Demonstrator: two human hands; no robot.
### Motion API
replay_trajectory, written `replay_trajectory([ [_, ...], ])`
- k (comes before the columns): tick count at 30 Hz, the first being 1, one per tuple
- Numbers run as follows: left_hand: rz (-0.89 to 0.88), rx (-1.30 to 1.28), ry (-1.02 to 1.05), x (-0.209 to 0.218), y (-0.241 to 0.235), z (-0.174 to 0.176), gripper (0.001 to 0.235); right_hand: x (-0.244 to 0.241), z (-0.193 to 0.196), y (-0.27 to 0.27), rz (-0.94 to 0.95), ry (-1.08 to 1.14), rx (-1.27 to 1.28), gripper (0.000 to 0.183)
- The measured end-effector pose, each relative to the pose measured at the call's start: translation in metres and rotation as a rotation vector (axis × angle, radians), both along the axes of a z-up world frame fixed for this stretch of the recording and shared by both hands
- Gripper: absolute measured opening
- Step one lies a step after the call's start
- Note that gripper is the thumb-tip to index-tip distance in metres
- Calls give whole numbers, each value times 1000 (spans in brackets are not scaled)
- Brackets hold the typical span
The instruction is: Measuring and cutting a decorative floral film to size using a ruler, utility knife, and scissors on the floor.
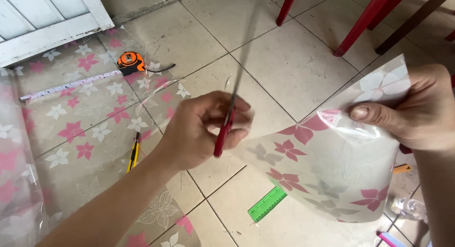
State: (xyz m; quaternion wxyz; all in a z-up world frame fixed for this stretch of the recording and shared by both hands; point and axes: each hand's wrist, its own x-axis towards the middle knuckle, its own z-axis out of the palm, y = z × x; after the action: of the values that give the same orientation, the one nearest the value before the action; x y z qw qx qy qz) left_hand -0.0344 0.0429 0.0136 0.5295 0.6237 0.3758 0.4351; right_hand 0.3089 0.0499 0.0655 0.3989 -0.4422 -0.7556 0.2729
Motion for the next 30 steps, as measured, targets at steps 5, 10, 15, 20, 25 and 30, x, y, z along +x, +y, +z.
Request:
replay_trajectory([
  [5,-187,-40,-169,11,-10,1,31,3,6,2,18,-73,-1,27],
  [10,-218,205,114,18,-5,-8,39,-8,19,3,-37,-157,-16,19],
  [15,-334,-64,169,25,-4,-21,43,80,-16,70,-126,-345,31,20],
  [20,-237,-430,-62,14,-4,-22,38,350,-177,274,-369,85,-386,19],
  [25,-121,-217,-269,-12,10,-31,40,124,-61,5,-697,178,-102,27],
  [30,209,-182,-150,-35,26,-26,51,110,-71,-3,-799,481,1,27],
])
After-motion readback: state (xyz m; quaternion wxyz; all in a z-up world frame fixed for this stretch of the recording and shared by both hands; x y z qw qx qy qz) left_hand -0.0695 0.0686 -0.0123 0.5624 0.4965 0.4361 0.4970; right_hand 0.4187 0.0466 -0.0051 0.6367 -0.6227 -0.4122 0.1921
